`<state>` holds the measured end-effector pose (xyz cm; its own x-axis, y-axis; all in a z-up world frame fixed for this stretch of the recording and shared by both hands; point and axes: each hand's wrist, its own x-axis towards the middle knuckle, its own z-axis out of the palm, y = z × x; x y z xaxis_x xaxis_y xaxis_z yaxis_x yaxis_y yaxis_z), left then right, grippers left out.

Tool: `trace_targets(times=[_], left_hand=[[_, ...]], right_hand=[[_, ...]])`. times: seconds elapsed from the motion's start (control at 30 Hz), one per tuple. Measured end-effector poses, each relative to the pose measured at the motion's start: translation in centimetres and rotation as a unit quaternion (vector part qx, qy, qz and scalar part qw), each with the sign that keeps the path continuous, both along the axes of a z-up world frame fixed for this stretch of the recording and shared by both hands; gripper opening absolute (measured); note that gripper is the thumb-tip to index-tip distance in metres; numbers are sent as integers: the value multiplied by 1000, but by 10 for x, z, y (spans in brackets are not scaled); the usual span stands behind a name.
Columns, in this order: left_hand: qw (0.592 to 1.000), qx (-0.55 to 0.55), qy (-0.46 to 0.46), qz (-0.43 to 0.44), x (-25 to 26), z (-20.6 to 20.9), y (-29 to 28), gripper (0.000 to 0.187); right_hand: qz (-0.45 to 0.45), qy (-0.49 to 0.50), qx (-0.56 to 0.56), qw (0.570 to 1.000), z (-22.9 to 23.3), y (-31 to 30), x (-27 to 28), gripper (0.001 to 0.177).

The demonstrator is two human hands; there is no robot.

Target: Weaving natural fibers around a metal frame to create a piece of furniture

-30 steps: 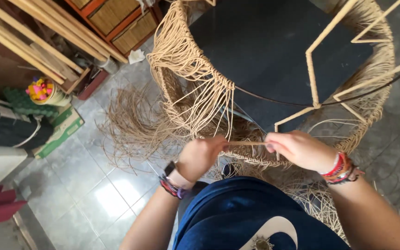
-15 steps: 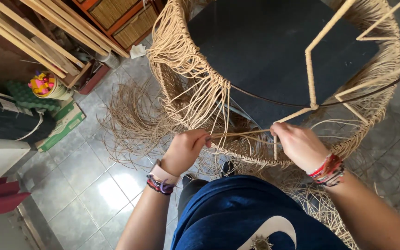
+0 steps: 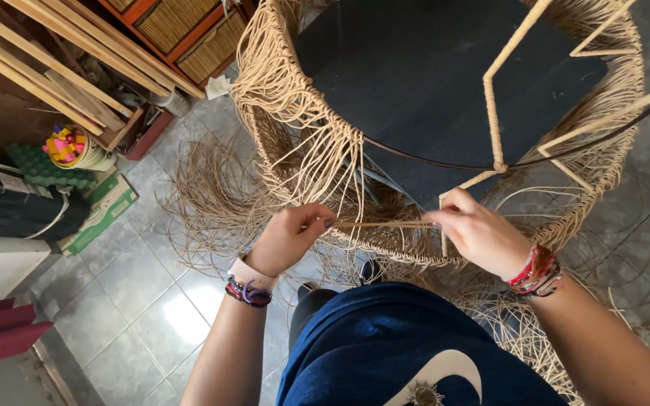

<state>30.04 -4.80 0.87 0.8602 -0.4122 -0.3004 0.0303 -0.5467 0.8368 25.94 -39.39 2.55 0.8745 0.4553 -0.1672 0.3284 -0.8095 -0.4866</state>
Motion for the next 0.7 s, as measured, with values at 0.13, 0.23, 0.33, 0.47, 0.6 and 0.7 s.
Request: trace_targets(times=[0.13, 0.23, 0.33, 0.47, 0.6, 0.7], left_hand=[[999, -33, 16, -5, 2, 20, -7, 20], [999, -46, 8, -16, 1, 19, -6, 23], [999, -37, -1, -14, 2, 16, -6, 21], [1000, -19, -15, -10, -1, 3, -1, 17], [996, -19, -45, -76, -9, -7, -6, 21], [979, 4, -68, -190, -21, -31, -17, 30]], right_hand=[[37, -35, -46, 998, -42, -15, -1, 18], [69, -92, -108, 988, -41, -17, 1, 18], [72, -99, -127, 984, -88, -34, -5, 22], [85, -78, -23, 993, -104, -42, -16, 42], [97, -47, 18, 994, -75, -42, -14, 44], [133, -97, -11, 986, -44, -42, 5, 24]])
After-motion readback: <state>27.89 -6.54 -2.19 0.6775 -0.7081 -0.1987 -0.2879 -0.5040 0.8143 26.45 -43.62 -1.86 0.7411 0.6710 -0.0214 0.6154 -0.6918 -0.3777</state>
